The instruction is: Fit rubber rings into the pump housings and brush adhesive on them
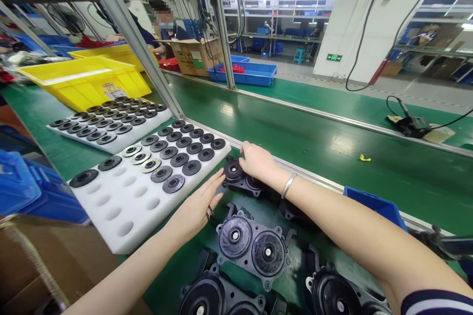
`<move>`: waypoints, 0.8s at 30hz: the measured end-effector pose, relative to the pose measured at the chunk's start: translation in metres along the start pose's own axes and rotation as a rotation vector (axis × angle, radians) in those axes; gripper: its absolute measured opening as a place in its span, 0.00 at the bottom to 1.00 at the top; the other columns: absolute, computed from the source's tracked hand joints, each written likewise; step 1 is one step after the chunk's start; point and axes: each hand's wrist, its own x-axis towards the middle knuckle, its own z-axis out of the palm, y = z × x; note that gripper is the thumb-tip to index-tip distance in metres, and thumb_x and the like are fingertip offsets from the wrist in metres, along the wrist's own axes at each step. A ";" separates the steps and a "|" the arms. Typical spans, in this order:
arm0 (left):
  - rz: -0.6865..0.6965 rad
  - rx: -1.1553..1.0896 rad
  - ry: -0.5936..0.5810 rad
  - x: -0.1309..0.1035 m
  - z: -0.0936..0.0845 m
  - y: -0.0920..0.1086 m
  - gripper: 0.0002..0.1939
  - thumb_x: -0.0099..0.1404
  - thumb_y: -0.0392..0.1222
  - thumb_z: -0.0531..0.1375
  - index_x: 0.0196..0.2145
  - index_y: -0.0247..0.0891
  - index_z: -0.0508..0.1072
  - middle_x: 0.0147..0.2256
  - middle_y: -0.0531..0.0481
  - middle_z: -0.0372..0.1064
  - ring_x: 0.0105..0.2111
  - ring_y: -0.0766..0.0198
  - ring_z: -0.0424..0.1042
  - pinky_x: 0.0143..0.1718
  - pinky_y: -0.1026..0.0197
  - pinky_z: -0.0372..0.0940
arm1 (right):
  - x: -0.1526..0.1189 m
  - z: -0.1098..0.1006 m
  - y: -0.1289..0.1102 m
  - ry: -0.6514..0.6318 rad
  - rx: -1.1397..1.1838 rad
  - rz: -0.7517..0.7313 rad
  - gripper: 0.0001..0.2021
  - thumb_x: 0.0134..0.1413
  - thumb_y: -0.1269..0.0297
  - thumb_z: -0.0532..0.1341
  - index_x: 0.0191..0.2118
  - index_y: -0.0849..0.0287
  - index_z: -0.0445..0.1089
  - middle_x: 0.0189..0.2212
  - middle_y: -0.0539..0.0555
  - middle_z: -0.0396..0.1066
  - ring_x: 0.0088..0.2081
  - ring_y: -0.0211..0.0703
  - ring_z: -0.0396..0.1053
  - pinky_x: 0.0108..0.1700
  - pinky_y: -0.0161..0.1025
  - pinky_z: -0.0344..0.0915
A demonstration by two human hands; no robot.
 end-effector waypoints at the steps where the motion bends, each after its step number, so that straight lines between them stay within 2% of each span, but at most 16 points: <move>1: 0.003 0.001 0.002 0.000 0.000 -0.001 0.26 0.77 0.42 0.49 0.70 0.44 0.52 0.70 0.40 0.54 0.67 0.53 0.62 0.66 0.47 0.64 | 0.001 0.000 0.001 0.002 0.027 -0.053 0.14 0.62 0.74 0.58 0.53 0.62 0.68 0.45 0.59 0.77 0.44 0.47 0.74 0.45 0.39 0.67; 4: 0.011 0.008 0.005 0.000 0.001 -0.002 0.26 0.77 0.41 0.49 0.70 0.44 0.52 0.70 0.40 0.54 0.66 0.54 0.62 0.66 0.47 0.64 | 0.003 0.001 0.000 -0.032 0.108 -0.253 0.19 0.64 0.81 0.53 0.56 0.59 0.67 0.50 0.56 0.76 0.52 0.42 0.70 0.54 0.39 0.64; 8: 0.016 0.032 0.009 0.000 0.001 -0.002 0.25 0.78 0.42 0.49 0.70 0.43 0.53 0.69 0.39 0.56 0.66 0.53 0.63 0.65 0.48 0.65 | 0.008 0.006 -0.005 -0.085 0.160 -0.400 0.18 0.64 0.82 0.52 0.53 0.60 0.69 0.48 0.55 0.78 0.52 0.42 0.70 0.56 0.39 0.64; 14: 0.036 0.057 0.009 0.000 0.003 -0.003 0.26 0.78 0.41 0.48 0.71 0.44 0.51 0.70 0.40 0.55 0.66 0.54 0.63 0.64 0.50 0.67 | 0.012 0.007 -0.005 -0.079 0.169 -0.385 0.18 0.62 0.83 0.52 0.51 0.63 0.70 0.46 0.57 0.79 0.50 0.44 0.72 0.56 0.42 0.65; 24: 0.071 0.106 0.011 0.000 0.004 -0.005 0.30 0.78 0.41 0.48 0.73 0.45 0.44 0.70 0.38 0.54 0.66 0.53 0.64 0.63 0.49 0.68 | -0.002 -0.006 0.007 -0.083 0.209 -0.267 0.19 0.59 0.84 0.52 0.51 0.62 0.71 0.49 0.59 0.79 0.51 0.44 0.77 0.55 0.41 0.70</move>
